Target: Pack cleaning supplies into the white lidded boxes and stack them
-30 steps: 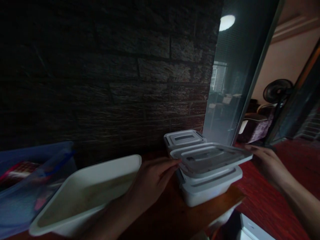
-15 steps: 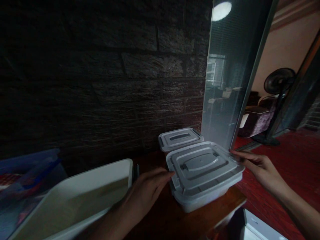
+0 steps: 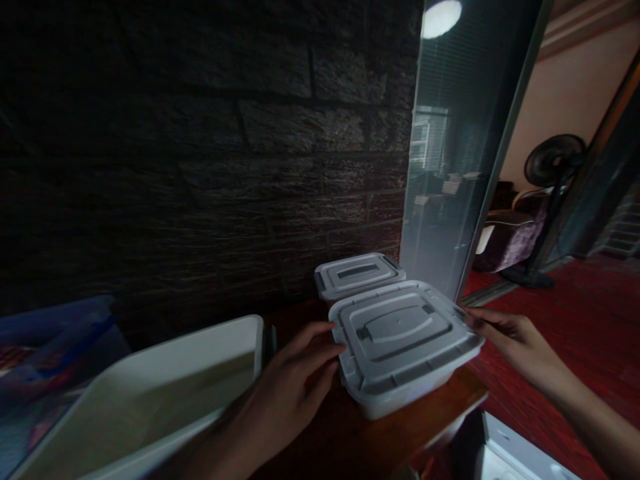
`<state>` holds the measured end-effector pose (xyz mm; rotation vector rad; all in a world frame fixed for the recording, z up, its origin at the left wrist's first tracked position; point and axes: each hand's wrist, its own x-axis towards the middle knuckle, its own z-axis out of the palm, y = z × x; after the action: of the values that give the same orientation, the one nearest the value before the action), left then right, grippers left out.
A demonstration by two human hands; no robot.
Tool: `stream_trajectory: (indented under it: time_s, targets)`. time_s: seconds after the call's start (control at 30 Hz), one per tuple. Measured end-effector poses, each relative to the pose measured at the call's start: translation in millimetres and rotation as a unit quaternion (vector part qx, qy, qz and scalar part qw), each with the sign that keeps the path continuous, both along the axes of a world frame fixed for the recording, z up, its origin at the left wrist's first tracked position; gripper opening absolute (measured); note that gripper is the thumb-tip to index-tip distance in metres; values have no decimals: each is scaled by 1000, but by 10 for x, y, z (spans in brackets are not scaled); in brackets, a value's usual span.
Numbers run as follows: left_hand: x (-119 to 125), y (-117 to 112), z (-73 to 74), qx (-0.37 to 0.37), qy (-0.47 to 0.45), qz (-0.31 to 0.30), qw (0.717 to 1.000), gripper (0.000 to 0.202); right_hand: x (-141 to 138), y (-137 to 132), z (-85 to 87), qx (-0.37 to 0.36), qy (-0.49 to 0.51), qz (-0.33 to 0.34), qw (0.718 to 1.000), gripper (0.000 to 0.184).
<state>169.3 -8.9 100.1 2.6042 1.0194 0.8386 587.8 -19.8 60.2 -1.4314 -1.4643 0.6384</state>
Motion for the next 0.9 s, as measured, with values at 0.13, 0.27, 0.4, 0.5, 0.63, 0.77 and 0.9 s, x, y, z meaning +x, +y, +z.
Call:
stream_trajectory:
  time_s: [0.13,0.27,0.4,0.5,0.63,0.77,0.9]
  targets:
    - [-8,-1,-40,-9,3,9,1000,41,-21,-32,44,-6,-13,-1,1000,44]
    - [-13,-6,-41,-9,11,15,1000,42,-45,-34,84,-13,-16,-2,1000,45]
    - [-20,-3,-10,-7,23,15,1000,46,-24,-24,103,-7,-23,5,1000,44]
    - [-20,2,24,4,28,15,999,47,10,-17,127,4,-37,-12,999,46]
    - [-12,1,62,4,31,9,999,48,11,-15,173,-7,-29,-20,999,47]
    - [-35,-32,80,-2,33,10,999,47,20,-2,168,-5,-24,-20,1000,45]
    - [-144,-145,128,1,26,24,999,44,82,-59,230,31,-42,-101,994,34]
